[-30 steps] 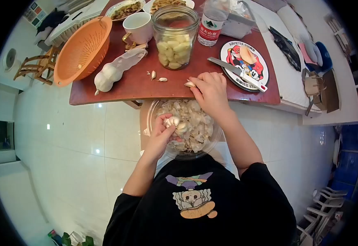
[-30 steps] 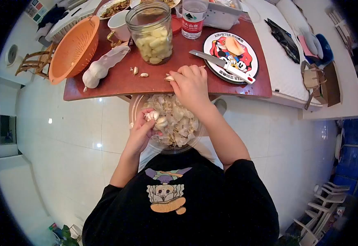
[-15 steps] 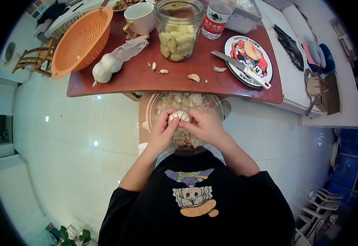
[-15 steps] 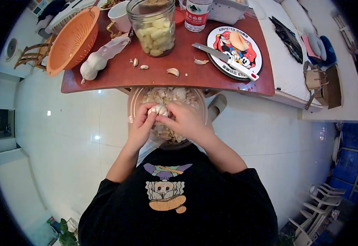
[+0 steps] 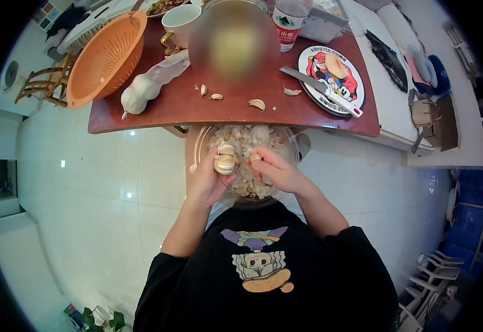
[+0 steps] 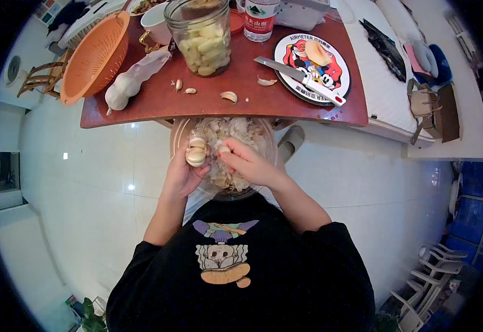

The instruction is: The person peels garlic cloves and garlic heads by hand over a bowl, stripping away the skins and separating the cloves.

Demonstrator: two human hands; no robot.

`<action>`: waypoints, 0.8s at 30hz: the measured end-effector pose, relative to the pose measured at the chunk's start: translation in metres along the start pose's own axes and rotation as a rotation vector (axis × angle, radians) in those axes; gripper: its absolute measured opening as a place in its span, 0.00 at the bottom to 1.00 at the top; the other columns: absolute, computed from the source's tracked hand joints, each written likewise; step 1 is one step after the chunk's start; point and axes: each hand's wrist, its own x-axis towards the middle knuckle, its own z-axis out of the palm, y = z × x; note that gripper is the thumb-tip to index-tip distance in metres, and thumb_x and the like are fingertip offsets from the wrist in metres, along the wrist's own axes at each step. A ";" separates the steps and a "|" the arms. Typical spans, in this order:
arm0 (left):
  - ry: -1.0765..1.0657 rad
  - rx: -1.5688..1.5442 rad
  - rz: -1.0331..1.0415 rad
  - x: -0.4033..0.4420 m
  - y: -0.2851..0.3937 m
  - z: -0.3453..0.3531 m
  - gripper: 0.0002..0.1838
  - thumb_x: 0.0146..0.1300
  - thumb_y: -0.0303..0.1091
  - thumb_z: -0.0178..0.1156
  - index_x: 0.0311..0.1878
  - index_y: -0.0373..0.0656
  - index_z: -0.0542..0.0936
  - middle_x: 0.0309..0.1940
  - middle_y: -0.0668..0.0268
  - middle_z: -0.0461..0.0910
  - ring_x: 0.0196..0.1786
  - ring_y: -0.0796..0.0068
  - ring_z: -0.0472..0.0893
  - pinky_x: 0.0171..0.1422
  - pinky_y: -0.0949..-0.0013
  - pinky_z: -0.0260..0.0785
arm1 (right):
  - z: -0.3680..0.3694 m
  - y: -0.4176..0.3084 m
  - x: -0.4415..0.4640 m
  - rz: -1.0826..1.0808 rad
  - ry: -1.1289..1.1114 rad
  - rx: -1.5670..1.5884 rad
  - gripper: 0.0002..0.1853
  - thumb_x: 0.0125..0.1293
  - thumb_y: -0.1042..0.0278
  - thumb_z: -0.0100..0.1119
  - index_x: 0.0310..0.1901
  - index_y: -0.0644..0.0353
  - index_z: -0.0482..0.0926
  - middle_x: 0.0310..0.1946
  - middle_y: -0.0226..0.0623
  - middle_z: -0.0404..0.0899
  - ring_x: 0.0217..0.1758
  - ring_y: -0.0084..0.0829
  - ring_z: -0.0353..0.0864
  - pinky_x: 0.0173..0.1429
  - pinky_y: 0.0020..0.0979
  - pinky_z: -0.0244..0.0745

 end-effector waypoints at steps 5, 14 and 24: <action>0.125 0.281 0.051 -0.008 -0.001 0.012 0.17 0.75 0.45 0.40 0.56 0.43 0.66 0.44 0.61 0.77 0.42 0.67 0.82 0.35 0.71 0.75 | -0.024 -0.040 0.014 -0.492 0.561 -0.879 0.08 0.61 0.69 0.60 0.41 0.60 0.78 0.33 0.36 0.76 0.37 0.36 0.77 0.40 0.34 0.72; -0.010 0.385 0.110 -0.015 -0.004 0.018 0.21 0.72 0.37 0.50 0.63 0.42 0.61 0.50 0.61 0.76 0.45 0.69 0.81 0.40 0.72 0.74 | -0.033 -0.044 0.034 -0.424 0.803 -1.238 0.17 0.58 0.64 0.64 0.49 0.59 0.79 0.33 0.36 0.77 0.37 0.39 0.78 0.39 0.37 0.73; -0.002 0.660 0.201 -0.016 -0.006 0.025 0.17 0.73 0.36 0.48 0.61 0.42 0.64 0.47 0.65 0.74 0.47 0.77 0.75 0.44 0.74 0.67 | 0.010 -0.024 -0.001 -0.369 0.363 -0.833 0.23 0.54 0.62 0.70 0.49 0.58 0.73 0.29 0.33 0.74 0.28 0.26 0.74 0.32 0.28 0.69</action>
